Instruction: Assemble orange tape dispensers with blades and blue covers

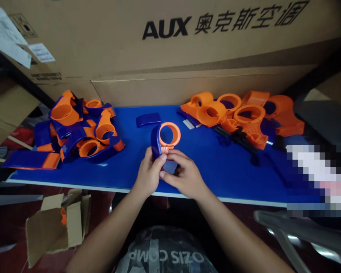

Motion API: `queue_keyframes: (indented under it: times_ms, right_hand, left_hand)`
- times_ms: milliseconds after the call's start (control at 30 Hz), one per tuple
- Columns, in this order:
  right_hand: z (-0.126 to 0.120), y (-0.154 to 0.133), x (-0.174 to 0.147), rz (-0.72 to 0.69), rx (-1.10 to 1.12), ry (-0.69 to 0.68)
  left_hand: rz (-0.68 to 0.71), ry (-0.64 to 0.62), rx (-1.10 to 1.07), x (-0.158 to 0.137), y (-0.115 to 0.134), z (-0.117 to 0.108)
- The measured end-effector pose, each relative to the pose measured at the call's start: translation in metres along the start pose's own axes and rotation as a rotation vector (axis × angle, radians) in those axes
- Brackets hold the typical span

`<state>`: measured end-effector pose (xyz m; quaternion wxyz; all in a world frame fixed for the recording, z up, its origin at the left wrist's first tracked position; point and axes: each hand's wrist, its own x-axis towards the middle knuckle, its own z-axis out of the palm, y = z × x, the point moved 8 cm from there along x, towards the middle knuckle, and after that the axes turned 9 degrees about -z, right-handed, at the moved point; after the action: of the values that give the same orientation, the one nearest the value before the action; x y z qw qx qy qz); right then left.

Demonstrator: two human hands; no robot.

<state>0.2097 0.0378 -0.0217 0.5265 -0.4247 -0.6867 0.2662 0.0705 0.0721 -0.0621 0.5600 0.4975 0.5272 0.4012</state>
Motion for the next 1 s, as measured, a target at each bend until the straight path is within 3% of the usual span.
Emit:
queue_keyframes:
  times_ms: [1000]
  right_hand:
    - [-0.0006, 0.0050, 0.0024, 0.042, -0.048, -0.007]
  left_hand:
    - [-0.043, -0.049, -0.062, 0.0046, -0.0095, 0.0028]
